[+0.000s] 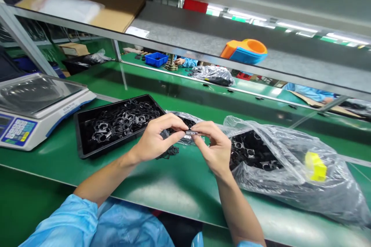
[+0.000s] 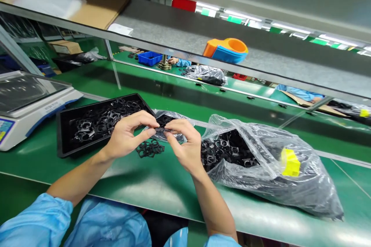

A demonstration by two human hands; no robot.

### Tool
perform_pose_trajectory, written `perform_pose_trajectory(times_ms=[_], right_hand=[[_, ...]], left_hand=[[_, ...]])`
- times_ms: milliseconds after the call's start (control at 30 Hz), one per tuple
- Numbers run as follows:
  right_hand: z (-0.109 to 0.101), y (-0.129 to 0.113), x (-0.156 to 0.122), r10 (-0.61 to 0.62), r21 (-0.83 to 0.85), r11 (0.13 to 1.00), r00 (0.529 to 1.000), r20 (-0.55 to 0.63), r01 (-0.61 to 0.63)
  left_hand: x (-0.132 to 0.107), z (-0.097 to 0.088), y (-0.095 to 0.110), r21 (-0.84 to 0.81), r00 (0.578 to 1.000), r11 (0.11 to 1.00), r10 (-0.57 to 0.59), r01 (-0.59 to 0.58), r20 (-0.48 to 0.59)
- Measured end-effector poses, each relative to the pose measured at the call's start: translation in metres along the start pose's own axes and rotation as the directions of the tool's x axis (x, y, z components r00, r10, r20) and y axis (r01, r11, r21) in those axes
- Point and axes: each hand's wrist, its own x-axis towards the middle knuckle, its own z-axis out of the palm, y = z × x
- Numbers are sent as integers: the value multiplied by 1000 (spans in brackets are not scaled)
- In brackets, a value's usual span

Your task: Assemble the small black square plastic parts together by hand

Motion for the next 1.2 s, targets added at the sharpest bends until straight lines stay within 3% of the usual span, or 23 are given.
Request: perform_pose_trajectory(times_ms=[200,367,667,800,1000,1200], right_hand=[[4,-6,-10,-100,-41,994,994,-52,98],[10,-8,-17,-150,-68,987,988,-21,149],[17,-11,-22,-148,-44,988,988,33,150],[17,-14,-20,-149,-18,989,988,40,150],[18,-23,-14,-152,31,988,986,62,151],[15,-27,-9,-80,102,991,997,-15,81]], left_hand=[[-15,-2,3,-55,998,997,-55,55,-5],[-27,-5,3,-65,992,990,-126,127,26],[-35,-15,12,69,995,993,95,-93,-24],[-34,-17,16,100,992,990,108,-102,-60],[-29,-22,19,56,991,990,132,-130,-33],[-20,-15,23,34,989,993,115,-112,-97]])
